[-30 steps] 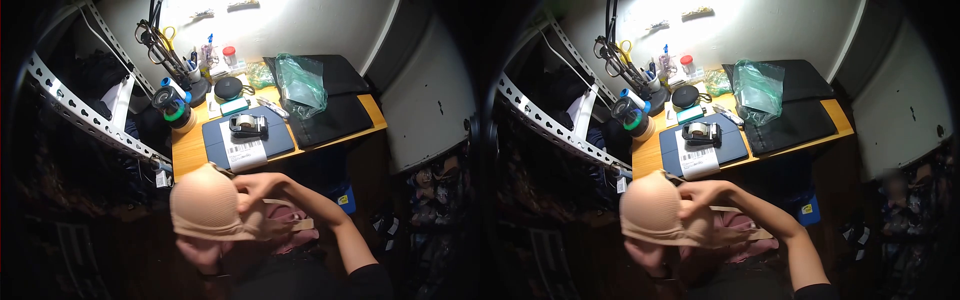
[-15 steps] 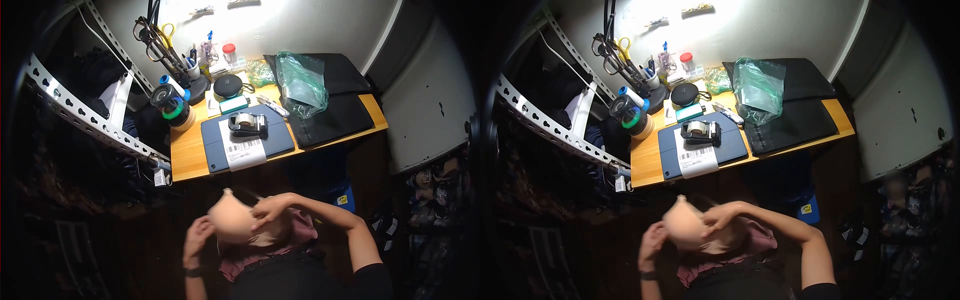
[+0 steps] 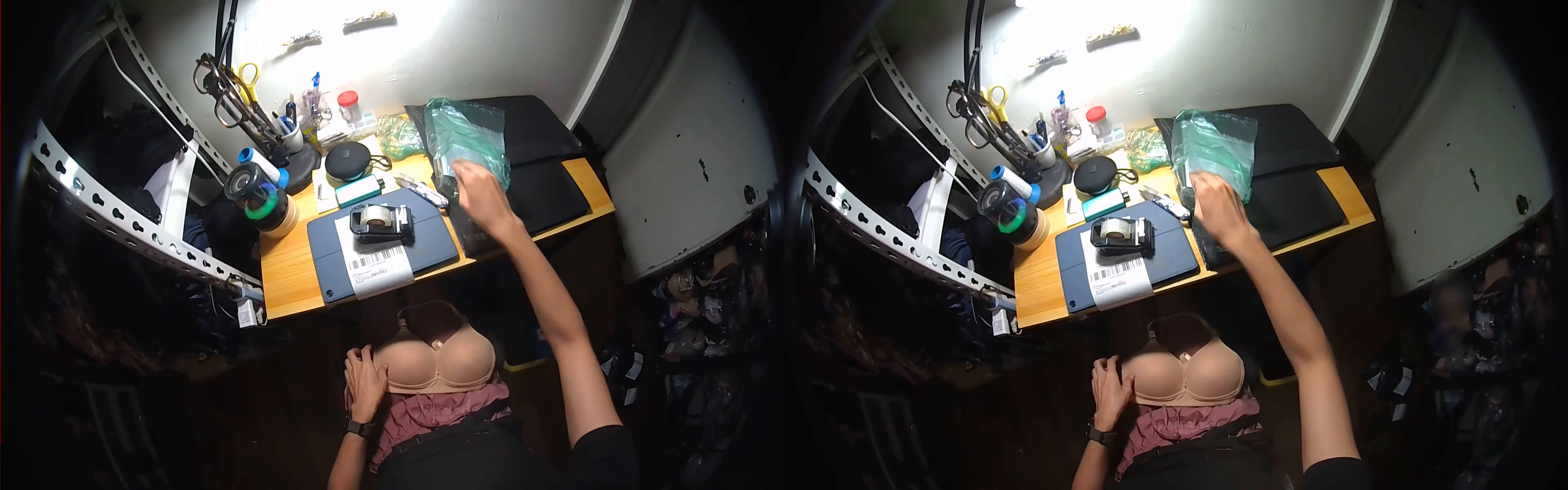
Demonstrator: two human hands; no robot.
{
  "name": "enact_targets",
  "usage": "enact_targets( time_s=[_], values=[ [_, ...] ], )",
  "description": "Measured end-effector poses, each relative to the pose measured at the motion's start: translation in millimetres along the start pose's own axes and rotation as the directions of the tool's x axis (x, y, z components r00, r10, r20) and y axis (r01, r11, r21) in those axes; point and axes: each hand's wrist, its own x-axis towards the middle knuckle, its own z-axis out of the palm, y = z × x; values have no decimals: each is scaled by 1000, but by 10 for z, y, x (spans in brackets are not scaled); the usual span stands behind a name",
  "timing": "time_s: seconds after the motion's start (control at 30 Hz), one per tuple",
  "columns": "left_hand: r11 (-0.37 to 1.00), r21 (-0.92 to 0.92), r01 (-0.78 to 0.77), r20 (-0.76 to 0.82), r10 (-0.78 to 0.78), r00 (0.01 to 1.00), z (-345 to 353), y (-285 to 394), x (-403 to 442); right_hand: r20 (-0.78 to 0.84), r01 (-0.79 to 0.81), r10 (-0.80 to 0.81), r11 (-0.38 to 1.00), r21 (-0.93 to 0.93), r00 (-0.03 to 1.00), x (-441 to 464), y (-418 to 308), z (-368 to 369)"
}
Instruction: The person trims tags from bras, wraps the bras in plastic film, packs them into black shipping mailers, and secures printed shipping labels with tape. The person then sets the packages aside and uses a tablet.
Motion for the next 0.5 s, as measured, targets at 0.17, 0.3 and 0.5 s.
enact_targets(
  time_s=[0.17,0.3,0.5],
  values=[
    [986,-105,-132,-21,130,991,-415,265,87,130,-30,63,969,-246,990,-62,537,467],
    [926,-231,-300,-106,282,953,-632,575,172,134,-74,114,960,-268,984,52,548,424],
    [689,-388,-612,-322,521,790,-895,1488,712,158,-18,83,929,-370,984,371,434,155]
  ],
)
